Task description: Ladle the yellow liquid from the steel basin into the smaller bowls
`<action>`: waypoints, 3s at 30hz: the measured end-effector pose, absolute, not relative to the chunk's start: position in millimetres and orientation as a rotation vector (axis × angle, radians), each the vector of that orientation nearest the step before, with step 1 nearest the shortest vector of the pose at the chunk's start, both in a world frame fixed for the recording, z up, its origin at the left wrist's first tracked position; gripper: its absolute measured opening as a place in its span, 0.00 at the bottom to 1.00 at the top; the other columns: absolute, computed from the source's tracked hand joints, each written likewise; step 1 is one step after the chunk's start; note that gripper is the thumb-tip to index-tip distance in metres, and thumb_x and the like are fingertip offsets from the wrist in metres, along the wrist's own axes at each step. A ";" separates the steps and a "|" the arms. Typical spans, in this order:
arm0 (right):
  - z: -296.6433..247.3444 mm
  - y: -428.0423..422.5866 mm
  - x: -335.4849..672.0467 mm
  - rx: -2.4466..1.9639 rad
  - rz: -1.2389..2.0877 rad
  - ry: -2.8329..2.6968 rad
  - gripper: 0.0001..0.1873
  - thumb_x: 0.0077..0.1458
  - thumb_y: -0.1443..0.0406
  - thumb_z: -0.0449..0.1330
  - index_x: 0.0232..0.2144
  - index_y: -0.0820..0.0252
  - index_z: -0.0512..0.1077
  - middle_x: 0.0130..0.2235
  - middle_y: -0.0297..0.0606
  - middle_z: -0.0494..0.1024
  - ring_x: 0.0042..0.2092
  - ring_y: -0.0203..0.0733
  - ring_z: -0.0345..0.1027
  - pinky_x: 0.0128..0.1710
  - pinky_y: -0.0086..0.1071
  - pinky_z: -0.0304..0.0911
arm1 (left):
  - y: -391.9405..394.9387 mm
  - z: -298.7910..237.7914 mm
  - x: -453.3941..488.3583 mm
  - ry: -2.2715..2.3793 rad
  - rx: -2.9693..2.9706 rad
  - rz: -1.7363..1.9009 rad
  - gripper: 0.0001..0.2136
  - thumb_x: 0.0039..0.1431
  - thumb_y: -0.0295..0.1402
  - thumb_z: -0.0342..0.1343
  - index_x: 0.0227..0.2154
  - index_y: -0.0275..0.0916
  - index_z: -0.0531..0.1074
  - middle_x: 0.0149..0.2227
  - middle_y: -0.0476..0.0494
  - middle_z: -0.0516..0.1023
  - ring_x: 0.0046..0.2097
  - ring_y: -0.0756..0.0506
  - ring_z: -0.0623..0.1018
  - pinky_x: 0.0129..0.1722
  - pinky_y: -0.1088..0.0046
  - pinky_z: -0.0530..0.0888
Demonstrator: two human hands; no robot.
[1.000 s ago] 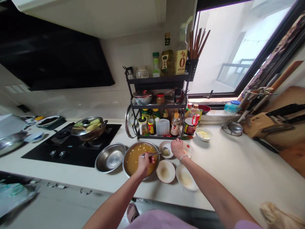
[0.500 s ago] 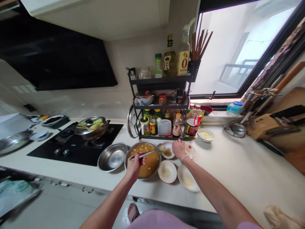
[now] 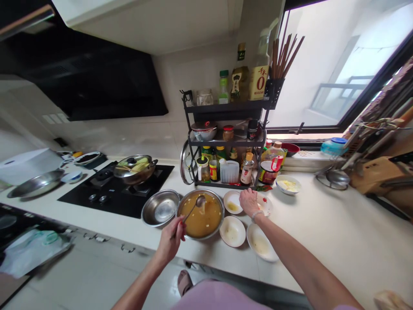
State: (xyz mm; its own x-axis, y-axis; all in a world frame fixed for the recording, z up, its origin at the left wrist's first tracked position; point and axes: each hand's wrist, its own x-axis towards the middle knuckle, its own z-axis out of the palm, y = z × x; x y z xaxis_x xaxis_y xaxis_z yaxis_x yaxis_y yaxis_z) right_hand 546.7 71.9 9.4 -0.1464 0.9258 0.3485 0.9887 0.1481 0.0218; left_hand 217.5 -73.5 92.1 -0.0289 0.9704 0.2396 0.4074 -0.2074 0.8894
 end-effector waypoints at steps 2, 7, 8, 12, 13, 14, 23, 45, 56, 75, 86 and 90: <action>10.3 70.7 546.2 -1.865 -0.367 -2.167 0.10 0.54 0.70 0.49 0.30 0.65 0.71 0.32 0.48 0.71 0.40 0.50 0.56 0.41 0.42 0.43 | -77.6 87.4 215.3 1.434 1.854 1.177 0.14 0.57 0.39 0.48 0.41 0.38 0.71 0.26 0.46 0.73 0.23 0.50 0.72 0.24 0.74 0.72; 11.8 67.7 545.9 -1.869 -0.382 -2.150 0.10 0.55 0.70 0.49 0.30 0.65 0.71 0.32 0.47 0.71 0.40 0.49 0.56 0.41 0.41 0.43 | -75.7 80.7 229.5 1.423 2.011 1.186 0.13 0.61 0.36 0.44 0.44 0.39 0.68 0.28 0.46 0.73 0.22 0.52 0.71 0.25 0.75 0.73; 11.5 67.4 546.0 -1.869 -0.385 -2.148 0.10 0.55 0.70 0.49 0.30 0.65 0.71 0.32 0.47 0.71 0.40 0.49 0.56 0.41 0.41 0.43 | -73.6 79.9 236.0 1.410 2.014 1.198 0.13 0.62 0.35 0.43 0.44 0.39 0.68 0.28 0.46 0.72 0.22 0.52 0.71 0.25 0.76 0.73; 9.4 65.9 546.0 -1.867 -0.403 -2.148 0.09 0.55 0.70 0.50 0.30 0.65 0.70 0.32 0.47 0.71 0.39 0.49 0.56 0.41 0.41 0.43 | -62.2 74.4 269.1 1.265 2.003 1.199 0.13 0.63 0.34 0.41 0.43 0.36 0.67 0.29 0.45 0.72 0.23 0.53 0.72 0.22 0.78 0.71; 8.9 65.3 545.8 -1.866 -0.410 -2.148 0.09 0.54 0.70 0.50 0.30 0.65 0.70 0.32 0.47 0.71 0.39 0.49 0.55 0.41 0.41 0.43 | -58.6 72.1 277.7 1.223 2.014 1.180 0.13 0.63 0.34 0.40 0.43 0.36 0.67 0.29 0.45 0.71 0.23 0.53 0.72 0.22 0.79 0.71; 8.6 64.6 545.6 -1.866 -0.416 -2.147 0.09 0.54 0.70 0.50 0.30 0.65 0.70 0.32 0.47 0.71 0.39 0.49 0.55 0.41 0.41 0.43 | -54.7 69.6 286.0 1.198 2.023 1.166 0.13 0.63 0.34 0.40 0.43 0.36 0.67 0.29 0.46 0.71 0.23 0.54 0.71 0.22 0.79 0.71; 9.8 61.5 544.0 -1.882 -0.421 -2.119 0.07 0.54 0.70 0.52 0.29 0.64 0.70 0.32 0.47 0.71 0.40 0.50 0.56 0.40 0.40 0.44 | -22.9 51.5 329.0 1.168 2.288 1.030 0.13 0.60 0.29 0.41 0.40 0.34 0.70 0.33 0.38 0.74 0.35 0.46 0.74 0.38 0.68 0.73; 0.2 60.4 548.9 -1.933 -0.391 -2.045 0.07 0.53 0.69 0.51 0.28 0.64 0.69 0.31 0.45 0.72 0.40 0.49 0.58 0.42 0.40 0.43 | -9.0 66.2 322.0 1.123 0.577 1.339 0.06 0.48 0.31 0.52 0.25 0.32 0.71 0.18 0.44 0.73 0.19 0.51 0.69 0.20 0.77 0.65; -1.8 63.9 548.9 -1.927 -0.408 -2.038 0.07 0.53 0.70 0.52 0.27 0.64 0.69 0.30 0.45 0.71 0.38 0.48 0.57 0.40 0.40 0.43 | -35.2 93.9 262.8 1.159 0.666 1.434 0.15 0.43 0.37 0.59 0.31 0.30 0.71 0.21 0.46 0.74 0.20 0.53 0.69 0.21 0.78 0.66; -8.8 64.5 549.0 -1.885 -0.449 -2.055 0.08 0.54 0.70 0.50 0.28 0.65 0.69 0.31 0.46 0.71 0.38 0.49 0.55 0.40 0.41 0.42 | -89.4 79.6 226.2 1.485 1.817 1.270 0.13 0.57 0.38 0.49 0.41 0.40 0.72 0.25 0.47 0.73 0.21 0.51 0.71 0.25 0.75 0.71; 1.1 56.3 542.7 -1.878 -0.449 -2.074 0.07 0.54 0.69 0.51 0.29 0.65 0.69 0.31 0.46 0.71 0.39 0.50 0.57 0.41 0.41 0.44 | -52.9 71.6 304.8 1.206 1.739 1.155 0.13 0.58 0.37 0.48 0.41 0.37 0.73 0.28 0.44 0.72 0.22 0.51 0.69 0.25 0.76 0.70; 3.5 53.3 541.3 -1.889 -0.442 -2.069 0.07 0.54 0.70 0.51 0.29 0.65 0.69 0.31 0.46 0.71 0.39 0.50 0.57 0.41 0.41 0.44 | -36.6 64.7 319.1 1.136 1.965 1.062 0.11 0.58 0.33 0.48 0.39 0.38 0.73 0.30 0.42 0.72 0.30 0.48 0.72 0.36 0.72 0.70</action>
State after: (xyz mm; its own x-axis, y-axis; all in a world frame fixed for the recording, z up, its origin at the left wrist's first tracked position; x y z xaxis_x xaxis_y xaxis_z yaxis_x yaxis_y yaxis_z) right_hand 541.3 53.3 3.5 -0.0868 0.9024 0.4221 0.9961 0.0855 0.0220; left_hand 319.1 -36.6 64.7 0.3052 0.8930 0.3307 0.3900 -0.4340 0.8121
